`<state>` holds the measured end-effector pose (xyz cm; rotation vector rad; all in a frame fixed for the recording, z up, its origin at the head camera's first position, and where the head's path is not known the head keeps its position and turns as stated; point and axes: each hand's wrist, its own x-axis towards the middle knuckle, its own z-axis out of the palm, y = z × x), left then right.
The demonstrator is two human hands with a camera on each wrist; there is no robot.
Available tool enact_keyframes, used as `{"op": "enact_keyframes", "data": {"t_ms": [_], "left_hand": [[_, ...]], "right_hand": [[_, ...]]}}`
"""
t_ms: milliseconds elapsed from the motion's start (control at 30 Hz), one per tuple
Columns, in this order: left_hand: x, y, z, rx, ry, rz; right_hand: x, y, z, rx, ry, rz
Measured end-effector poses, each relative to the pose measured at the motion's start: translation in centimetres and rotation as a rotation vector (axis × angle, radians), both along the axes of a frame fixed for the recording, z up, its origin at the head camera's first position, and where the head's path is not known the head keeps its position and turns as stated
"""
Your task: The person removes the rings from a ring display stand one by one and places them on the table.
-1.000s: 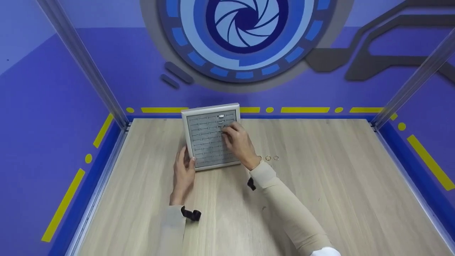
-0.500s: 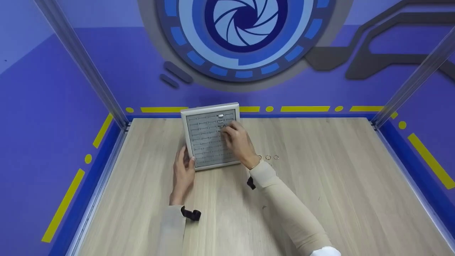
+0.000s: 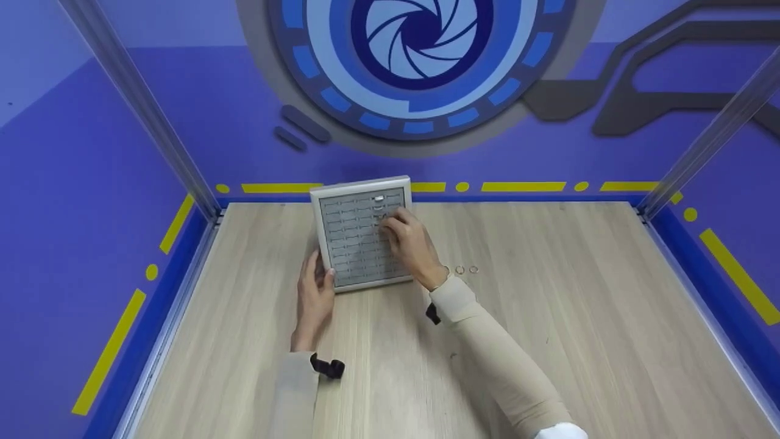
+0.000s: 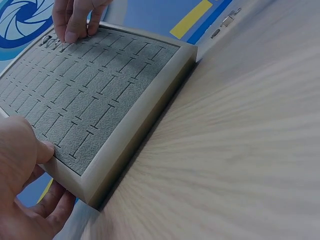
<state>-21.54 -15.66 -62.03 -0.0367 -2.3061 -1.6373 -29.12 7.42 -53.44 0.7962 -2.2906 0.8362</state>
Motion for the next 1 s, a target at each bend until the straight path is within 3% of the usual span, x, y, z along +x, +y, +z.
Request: {"op": "enact_keyframes", "data": {"t_ms": [667, 1000], "left_hand": [[0.0, 0.1, 0.0, 0.025, 0.008, -0.005], [0.1, 0.1, 0.1, 0.021, 0.011, -0.003]], "right_hand": [[0.6, 1.1, 0.3, -0.020, -0.009, 0.071], [1.6, 2.6, 0.2, 0.012, -0.002, 0.058]]}}
